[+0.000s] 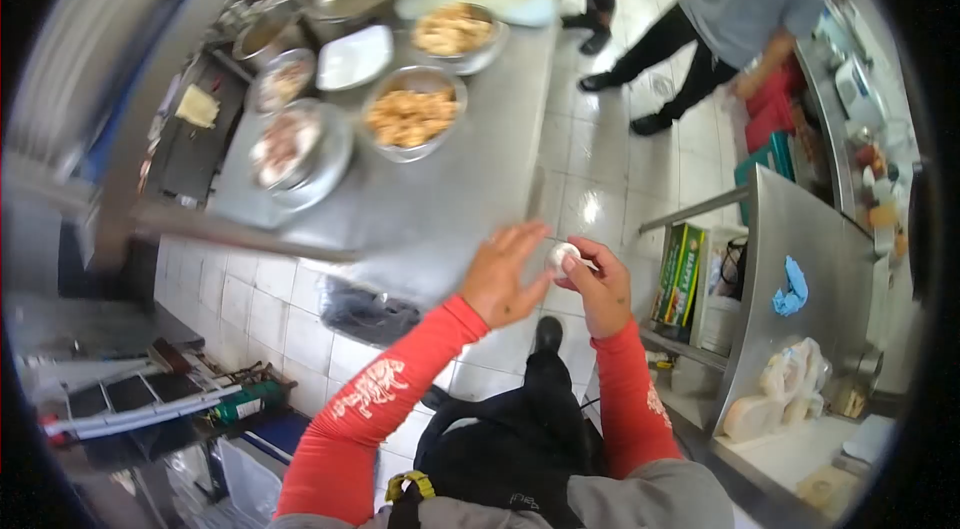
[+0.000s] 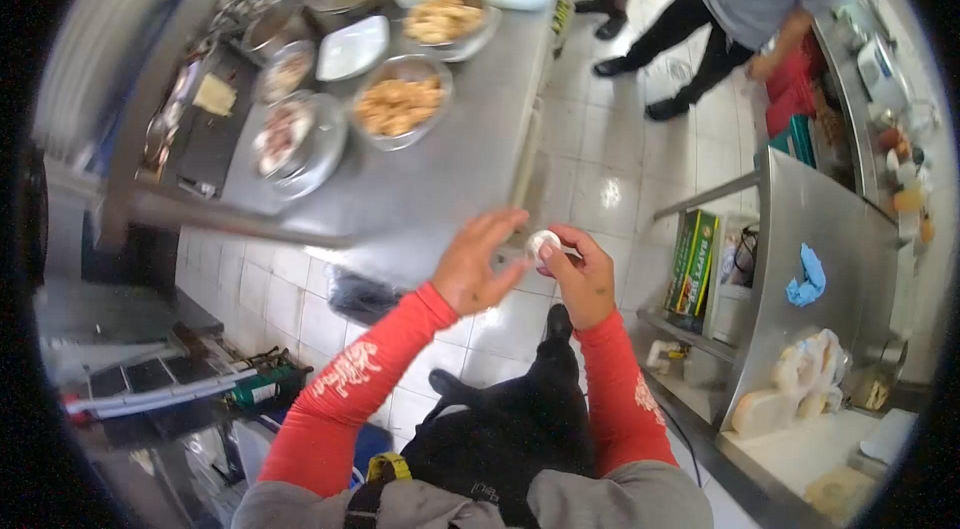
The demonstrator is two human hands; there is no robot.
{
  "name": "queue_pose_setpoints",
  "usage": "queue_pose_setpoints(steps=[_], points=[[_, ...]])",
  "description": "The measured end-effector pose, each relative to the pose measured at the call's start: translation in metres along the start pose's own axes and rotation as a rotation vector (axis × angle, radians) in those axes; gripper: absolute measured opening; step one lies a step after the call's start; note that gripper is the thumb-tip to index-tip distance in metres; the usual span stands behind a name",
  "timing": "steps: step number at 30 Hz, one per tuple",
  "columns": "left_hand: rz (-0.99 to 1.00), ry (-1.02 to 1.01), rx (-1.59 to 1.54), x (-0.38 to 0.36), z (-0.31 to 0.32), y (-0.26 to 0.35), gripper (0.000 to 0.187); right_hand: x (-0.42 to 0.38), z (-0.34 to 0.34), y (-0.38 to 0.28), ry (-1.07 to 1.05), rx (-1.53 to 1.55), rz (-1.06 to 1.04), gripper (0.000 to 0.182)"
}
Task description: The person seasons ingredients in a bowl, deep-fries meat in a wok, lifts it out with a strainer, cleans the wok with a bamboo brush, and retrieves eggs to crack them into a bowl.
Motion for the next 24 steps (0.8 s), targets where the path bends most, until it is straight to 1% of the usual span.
queue_pose_setpoints(steps=[2, 3, 5, 8, 9, 11, 12, 15, 17, 18, 19, 21, 24], points=[[-0.156, 0.005, -0.139, -0.053, -0.056, 0.007, 0.056, -0.054, 0.055, -0.019, -0.052, -0.038, -0.026, 0.036], [-0.230, 0.002, -0.216, -0.080, -0.082, 0.007, 0.058, -0.077, 0.088, -0.016, -0.106, -0.027, -0.004, 0.035], [-0.307, 0.109, -0.223, -0.131, -0.140, -0.007, 0.057, -0.118, 0.152, 0.004, -0.203, -0.002, 0.047, 0.034], [-0.423, 0.221, -0.204, -0.198, -0.230, -0.040, 0.050, -0.167, 0.250, 0.050, -0.337, 0.026, 0.115, 0.033], [-0.528, 0.203, -0.242, -0.220, -0.255, -0.055, 0.049, -0.180, 0.282, 0.060, -0.378, 0.026, 0.142, 0.033], [-0.632, 0.224, -0.390, -0.258, -0.287, -0.098, 0.046, -0.199, 0.338, 0.076, -0.398, -0.075, 0.225, 0.035], [-0.628, 0.237, -0.406, -0.271, -0.305, -0.111, 0.046, -0.205, 0.362, 0.086, -0.401, -0.124, 0.266, 0.035], [-0.625, 0.271, -0.472, -0.298, -0.350, -0.161, 0.046, -0.205, 0.427, 0.115, -0.467, -0.235, 0.279, 0.037], [-0.650, 0.294, -0.539, -0.312, -0.373, -0.205, 0.046, -0.197, 0.471, 0.136, -0.511, -0.214, 0.289, 0.034], [-0.801, 0.284, -0.620, -0.316, -0.392, -0.212, 0.045, -0.190, 0.495, 0.150, -0.537, -0.191, 0.287, 0.034], [-0.931, 0.271, -0.588, -0.327, -0.406, -0.235, 0.046, -0.184, 0.520, 0.164, -0.563, -0.169, 0.286, 0.033], [-0.995, 0.324, -0.659, -0.343, -0.435, -0.278, 0.047, -0.172, 0.571, 0.187, -0.563, -0.122, 0.278, 0.032], [-1.059, 0.412, -0.638, -0.353, -0.500, -0.329, 0.048, -0.161, 0.662, 0.217, -0.641, -0.114, 0.282, 0.033]])
Point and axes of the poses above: each hand's wrist, its own x-axis towards the middle knuckle, its own z-axis out of the palm, y = z × x, the point moved 9 cm from there along x, towards the middle knuckle, and after that the axes turned 8 degrees about y, right-handed, at the moved point
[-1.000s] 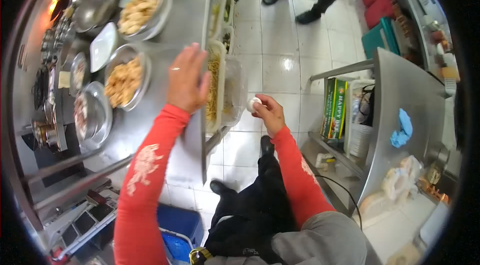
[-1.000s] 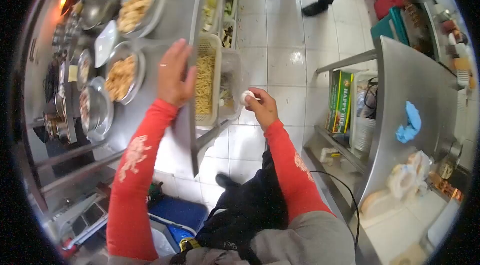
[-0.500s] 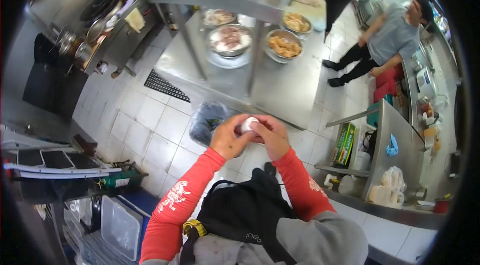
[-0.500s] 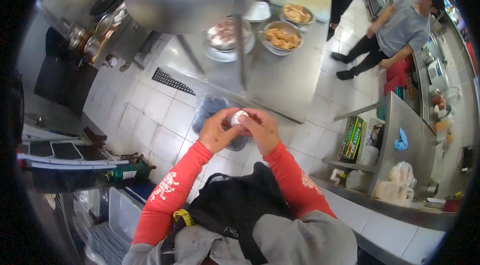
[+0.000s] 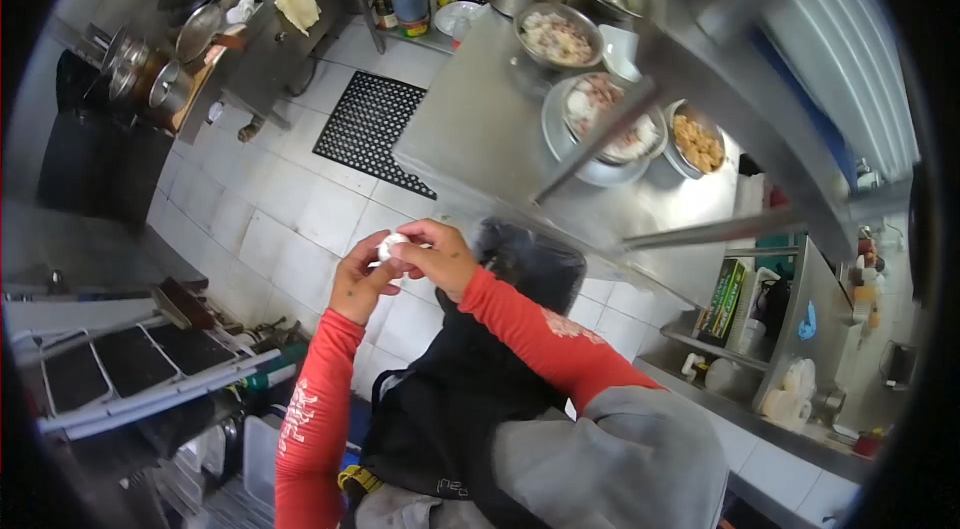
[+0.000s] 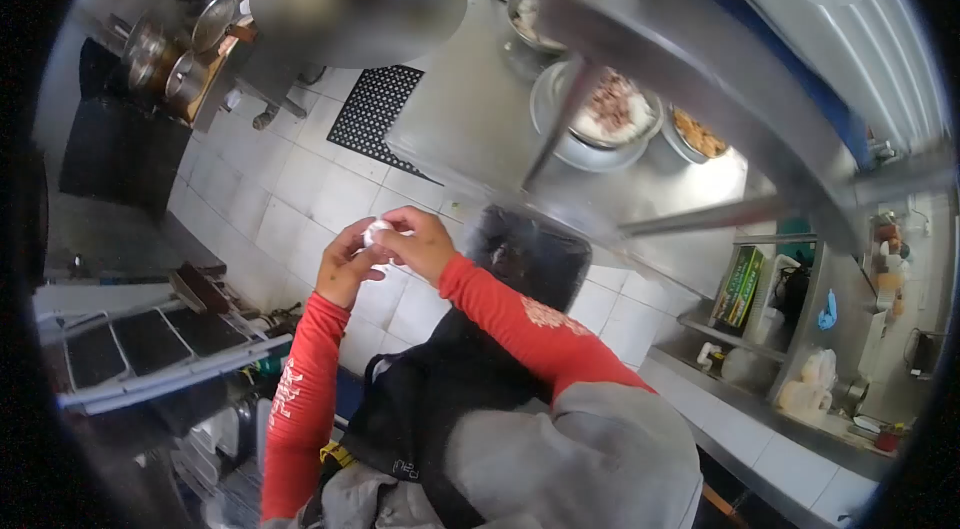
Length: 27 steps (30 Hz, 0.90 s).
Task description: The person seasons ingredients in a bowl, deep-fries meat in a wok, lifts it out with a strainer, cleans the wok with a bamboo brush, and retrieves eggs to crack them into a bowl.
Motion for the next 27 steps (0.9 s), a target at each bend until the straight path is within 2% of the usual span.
queue_pose_setpoints(steps=[4, 8, 12, 15, 22, 26, 27], points=[[-0.013, 0.083, -0.011, 0.049, -0.075, 0.045, 0.046, 0.078, 0.074, -0.031, -0.065, -0.074, -0.016, 0.036], [0.014, 0.107, -0.020, 0.111, -0.126, 0.085, 0.044, 0.148, 0.121, -0.061, -0.086, -0.121, -0.008, 0.035], [0.071, -0.016, 0.081, 0.190, -0.150, 0.120, 0.042, 0.214, 0.134, -0.086, -0.030, -0.131, -0.003, 0.034], [0.092, -0.149, 0.089, 0.246, -0.142, 0.147, 0.042, 0.245, 0.125, -0.115, 0.104, -0.156, -0.019, 0.032], [0.175, -0.496, 0.190, 0.345, -0.053, 0.225, 0.039, 0.296, 0.054, -0.187, 0.430, -0.003, -0.162, 0.034], [0.206, -0.573, 0.286, 0.394, -0.005, 0.263, 0.039, 0.327, 0.017, -0.224, 0.497, -0.023, -0.229, 0.036], [0.199, -0.581, 0.306, 0.406, 0.007, 0.271, 0.039, 0.338, 0.004, -0.229, 0.514, -0.037, -0.301, 0.036]])
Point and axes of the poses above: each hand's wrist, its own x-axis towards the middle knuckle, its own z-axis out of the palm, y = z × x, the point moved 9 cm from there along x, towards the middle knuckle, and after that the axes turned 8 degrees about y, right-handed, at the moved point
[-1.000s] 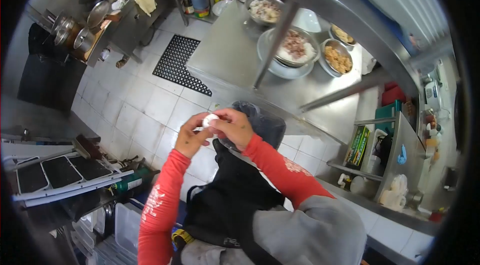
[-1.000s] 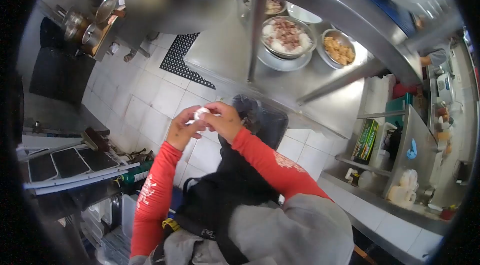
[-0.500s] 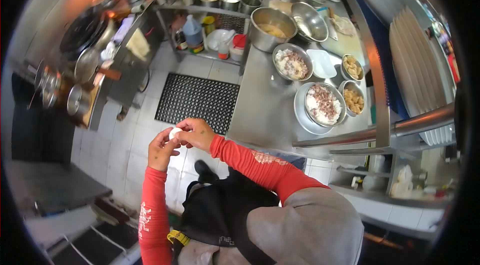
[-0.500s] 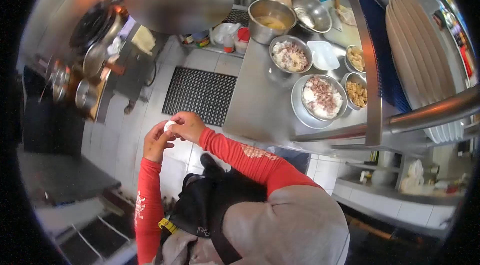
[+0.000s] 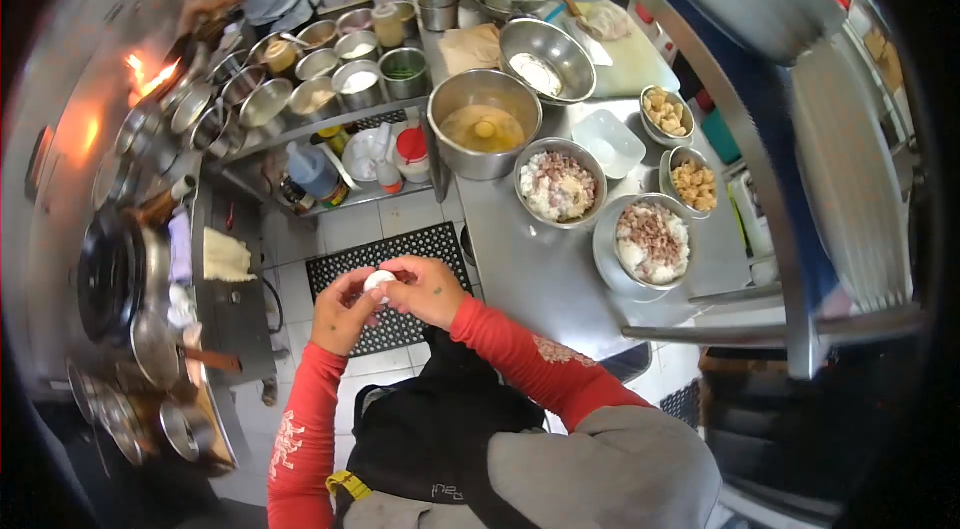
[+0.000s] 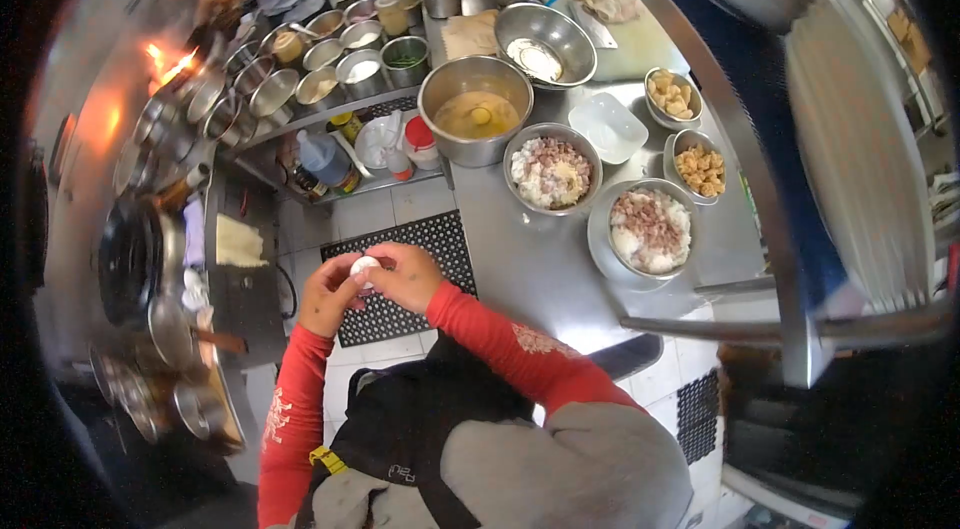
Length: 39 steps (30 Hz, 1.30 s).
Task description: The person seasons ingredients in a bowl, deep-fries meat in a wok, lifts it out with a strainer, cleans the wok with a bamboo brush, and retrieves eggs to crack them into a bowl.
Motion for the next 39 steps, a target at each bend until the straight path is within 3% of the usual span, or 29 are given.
queue_pose_setpoints(steps=[2, 7, 16, 26, 33, 36, 39], points=[[0.026, -0.012, 0.038, 0.042, 0.002, 0.019, 0.039, 0.042, -0.010, -0.005, 0.038, -0.006, -0.155, 0.036], [-0.012, -0.097, 0.046, 0.111, 0.017, 0.053, 0.039, 0.092, -0.046, -0.053, 0.221, -0.152, -0.180, 0.037], [-0.069, -0.278, 0.045, 0.172, 0.053, 0.078, 0.039, 0.118, -0.088, -0.064, 0.390, -0.001, -0.050, 0.041], [-0.007, -0.685, 0.106, 0.225, 0.079, 0.078, 0.038, 0.122, -0.097, -0.043, 0.655, 0.088, 0.118, 0.041], [-0.049, -0.893, 0.087, 0.255, 0.085, 0.071, 0.038, 0.133, -0.081, -0.038, 0.803, 0.405, 0.116, 0.036], [-0.067, -0.922, 0.039, 0.262, 0.087, 0.075, 0.036, 0.135, -0.079, -0.038, 0.873, 0.366, 0.123, 0.035], [-0.195, -0.961, 0.018, 0.268, 0.084, 0.072, 0.037, 0.114, -0.093, -0.062, 1.083, 0.036, 0.097, 0.033]])
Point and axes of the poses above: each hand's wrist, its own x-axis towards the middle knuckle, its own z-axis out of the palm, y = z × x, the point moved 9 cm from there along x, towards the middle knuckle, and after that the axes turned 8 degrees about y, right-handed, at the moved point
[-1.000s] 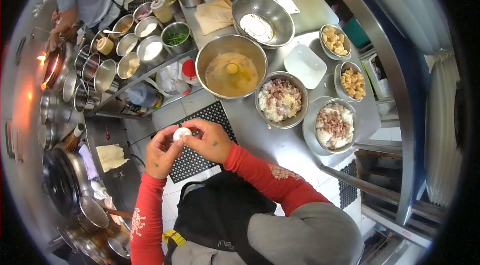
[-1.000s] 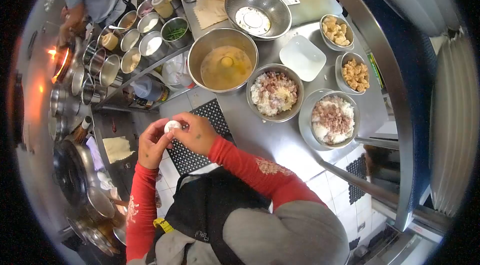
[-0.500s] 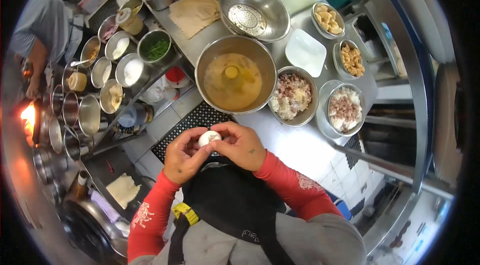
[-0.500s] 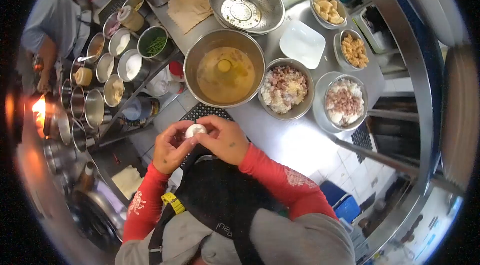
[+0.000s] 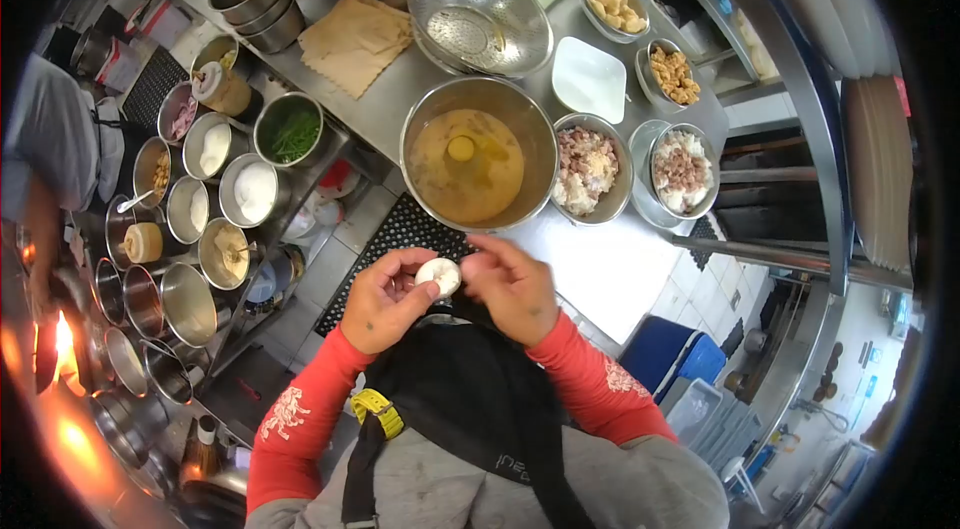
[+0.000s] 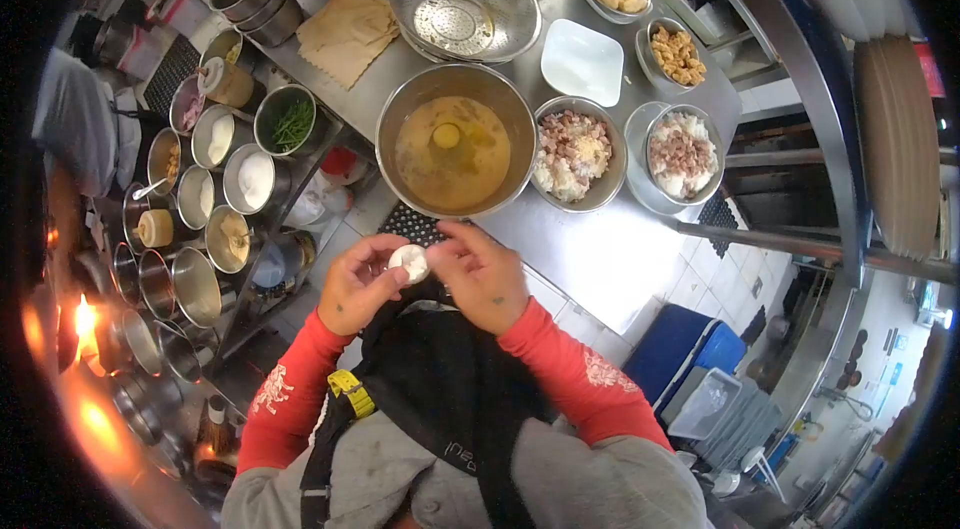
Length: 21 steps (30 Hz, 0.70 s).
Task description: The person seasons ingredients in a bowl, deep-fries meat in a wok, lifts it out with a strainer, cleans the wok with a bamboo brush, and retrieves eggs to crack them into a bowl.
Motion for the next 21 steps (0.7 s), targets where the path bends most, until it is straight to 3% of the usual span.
queue_pose_setpoints(steps=[1, 3, 6, 10, 13, 21], points=[[-0.024, 0.002, 0.006, -0.001, -0.004, 0.000, 0.037, -0.001, -0.016, -0.017, 0.177, -0.179, -0.173, 0.036], [-0.032, 0.020, 0.013, -0.001, -0.014, 0.003, 0.036, 0.004, -0.029, -0.037, 0.268, -0.620, -0.276, 0.044], [-0.001, 0.082, 0.022, -0.004, -0.034, 0.004, 0.035, 0.015, -0.032, -0.026, 0.368, -0.875, -0.470, 0.045], [0.036, 0.172, 0.010, -0.009, -0.059, 0.004, 0.037, 0.026, -0.032, -0.006, 0.376, -0.602, -0.557, 0.035], [0.064, 0.260, 0.060, -0.014, -0.075, 0.005, 0.036, 0.018, -0.029, -0.020, 0.417, -0.622, -0.724, 0.030], [0.080, 0.324, 0.045, -0.025, -0.101, -0.004, 0.036, -0.006, -0.028, -0.036, 0.319, -0.727, -0.809, 0.032]])
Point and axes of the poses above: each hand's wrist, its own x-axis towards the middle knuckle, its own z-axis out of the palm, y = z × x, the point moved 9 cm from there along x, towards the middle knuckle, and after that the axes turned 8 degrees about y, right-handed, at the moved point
